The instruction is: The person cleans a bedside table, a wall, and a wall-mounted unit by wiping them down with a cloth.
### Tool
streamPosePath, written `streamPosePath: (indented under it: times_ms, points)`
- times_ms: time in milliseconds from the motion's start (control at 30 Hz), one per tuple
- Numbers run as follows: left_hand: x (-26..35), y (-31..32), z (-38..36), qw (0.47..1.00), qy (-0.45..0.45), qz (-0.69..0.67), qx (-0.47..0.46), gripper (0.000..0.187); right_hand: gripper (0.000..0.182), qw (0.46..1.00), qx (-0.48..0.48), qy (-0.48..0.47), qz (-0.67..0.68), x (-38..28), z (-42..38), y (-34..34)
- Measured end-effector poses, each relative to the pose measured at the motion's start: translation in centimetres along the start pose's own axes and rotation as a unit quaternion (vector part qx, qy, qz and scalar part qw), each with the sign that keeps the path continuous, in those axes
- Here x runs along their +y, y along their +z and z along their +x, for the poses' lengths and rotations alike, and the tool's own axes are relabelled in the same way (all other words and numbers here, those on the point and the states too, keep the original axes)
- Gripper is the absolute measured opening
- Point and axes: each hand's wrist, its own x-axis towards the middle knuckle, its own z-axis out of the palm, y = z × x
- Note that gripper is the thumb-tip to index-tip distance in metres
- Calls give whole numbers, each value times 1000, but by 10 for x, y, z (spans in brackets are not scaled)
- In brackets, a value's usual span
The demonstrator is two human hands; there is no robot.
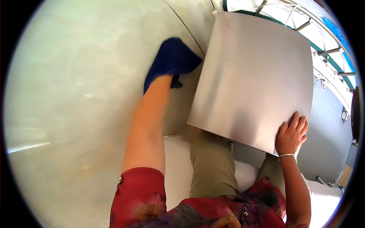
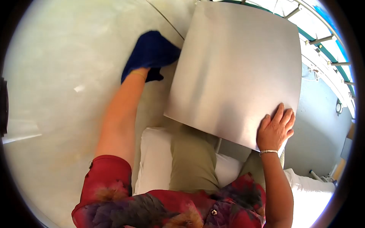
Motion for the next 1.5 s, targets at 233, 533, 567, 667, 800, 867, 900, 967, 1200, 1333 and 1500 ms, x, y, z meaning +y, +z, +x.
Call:
streamPosePath:
  times_ms: [233,533,567,667,800,867,900,967,1200,1333,1500]
  points:
    - [33,48,-104,989,56,-30,-135,27,53,1000,-7,0,1,-3,1,-5]
    - [5,-62,-175,996,44,-53,62,21,51,999,-26,24,3,-9,3,-14]
    - [-4,-91,-176,994,44,-29,98,21,50,999,-32,27,4,-9,3,-15]
    - [-34,-165,-177,977,32,47,206,21,50,999,-41,31,8,-10,4,-17]
    - [-72,-231,-156,945,21,128,302,20,50,999,-35,30,12,-10,3,-18]
    - [-80,-239,-133,935,24,148,321,20,50,999,-37,29,10,-11,3,-17]
    - [-83,-238,-119,933,28,153,325,20,50,999,-39,29,5,-10,3,-16]
    - [-85,-226,-87,931,33,157,328,20,50,999,-33,28,0,-8,4,-13]
    - [-67,-110,16,957,38,111,265,19,52,1000,-12,6,-24,-5,4,-4]
    - [-47,-24,43,978,33,69,196,19,52,999,-23,-4,-36,-5,5,-8]
    - [-16,76,44,995,24,15,94,19,53,999,-16,-32,-20,-3,5,-7]
